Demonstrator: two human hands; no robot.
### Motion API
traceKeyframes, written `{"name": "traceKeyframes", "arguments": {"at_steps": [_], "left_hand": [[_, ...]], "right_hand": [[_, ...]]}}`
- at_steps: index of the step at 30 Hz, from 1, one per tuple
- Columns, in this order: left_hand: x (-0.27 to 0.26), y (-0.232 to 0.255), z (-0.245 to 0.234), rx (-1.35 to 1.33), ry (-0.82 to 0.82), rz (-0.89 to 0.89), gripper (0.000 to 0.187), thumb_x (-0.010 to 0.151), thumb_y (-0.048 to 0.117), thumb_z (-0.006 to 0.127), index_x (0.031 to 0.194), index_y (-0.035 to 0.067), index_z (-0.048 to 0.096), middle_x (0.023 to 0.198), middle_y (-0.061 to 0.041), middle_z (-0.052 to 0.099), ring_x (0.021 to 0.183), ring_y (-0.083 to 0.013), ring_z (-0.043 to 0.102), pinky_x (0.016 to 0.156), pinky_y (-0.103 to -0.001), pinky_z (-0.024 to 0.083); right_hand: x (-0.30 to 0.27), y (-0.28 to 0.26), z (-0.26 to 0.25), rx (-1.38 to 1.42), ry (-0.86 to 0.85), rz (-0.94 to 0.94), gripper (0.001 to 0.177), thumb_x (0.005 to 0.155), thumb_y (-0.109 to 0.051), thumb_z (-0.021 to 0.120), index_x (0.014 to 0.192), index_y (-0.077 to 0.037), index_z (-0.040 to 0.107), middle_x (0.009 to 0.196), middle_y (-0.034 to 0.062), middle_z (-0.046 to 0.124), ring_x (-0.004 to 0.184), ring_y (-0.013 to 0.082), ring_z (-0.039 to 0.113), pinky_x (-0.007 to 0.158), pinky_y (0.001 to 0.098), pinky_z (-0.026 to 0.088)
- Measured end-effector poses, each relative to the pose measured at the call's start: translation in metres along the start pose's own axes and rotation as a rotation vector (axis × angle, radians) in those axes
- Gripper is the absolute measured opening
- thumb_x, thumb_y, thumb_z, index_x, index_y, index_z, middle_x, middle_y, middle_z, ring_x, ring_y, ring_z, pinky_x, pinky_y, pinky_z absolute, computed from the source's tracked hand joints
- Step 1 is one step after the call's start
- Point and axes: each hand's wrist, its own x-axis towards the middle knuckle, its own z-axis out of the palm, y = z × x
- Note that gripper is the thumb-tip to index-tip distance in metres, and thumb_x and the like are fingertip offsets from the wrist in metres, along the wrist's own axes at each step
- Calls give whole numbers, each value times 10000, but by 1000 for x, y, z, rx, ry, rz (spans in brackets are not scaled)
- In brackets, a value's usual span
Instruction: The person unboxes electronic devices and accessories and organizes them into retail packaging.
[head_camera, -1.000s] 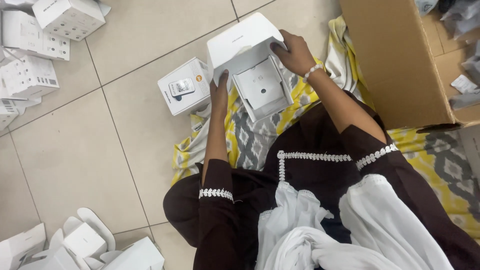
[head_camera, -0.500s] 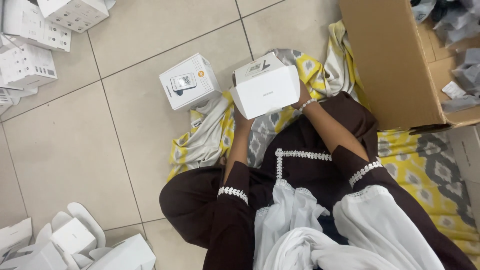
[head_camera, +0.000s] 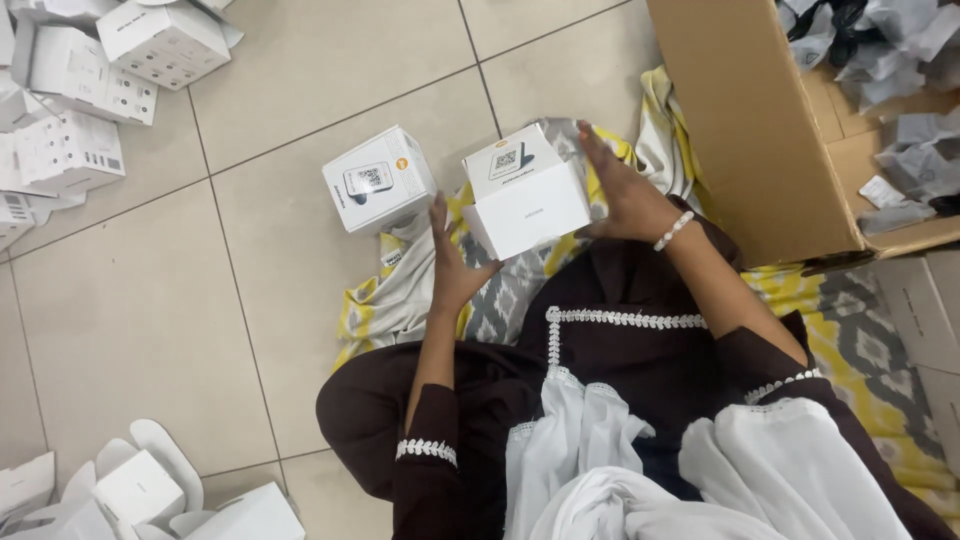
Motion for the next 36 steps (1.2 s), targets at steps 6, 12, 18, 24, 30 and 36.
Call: {"name": "traceKeyframes", "arguments": {"at_steps": [6,12,18,24,30,36], "left_hand": [[-12,17,20,279,-193,8,1121,681,191,937,1582,235,271,1710,-132,172,1549,-432,340,1196,-493,456],[-59,18,67,339,-288,-266,1153,670,-14,804,1616,247,199,1675,-275,2,1474,-557,256,1076,-520,470],[-58,-7,76,56,-52,-197,969,791,-90,686,1623,166,260,1622,-300,285,1467,-497,362,1101,-498,459],[30,80,0,44,25,-426,544,948,106,519,1480,0,477,1249,-314,653,1148,-423,669,1017,-456,513],[50,8,12,200,38,-366,480,963,181,518,1386,-40,567,1139,-334,684,1081,-468,660,967,-500,502],[56,22,-7,164,-82,-350,558,943,161,533,1457,-47,467,1153,-335,667,1054,-452,674,937,-485,511]], "right_hand": [[-8,-7,26,-127,-130,-82,1144,559,-209,947,1515,-199,319,1678,250,162,1359,463,506,1075,472,488],[-32,11,57,-51,-415,183,1116,609,-192,902,1547,-204,298,1631,259,249,1234,444,585,989,461,538],[-27,20,58,28,-258,56,930,681,-114,825,1515,-131,413,1421,249,541,1137,413,666,954,455,559],[24,-63,6,16,44,139,476,931,-98,611,1405,-69,593,1132,275,676,1008,423,675,906,483,529],[47,-22,34,-6,158,121,368,966,-99,551,1321,-25,618,1032,284,684,990,465,642,899,512,505],[51,-18,22,3,97,23,390,954,-69,558,1336,-6,604,1054,281,682,1002,459,636,915,501,505]]}}
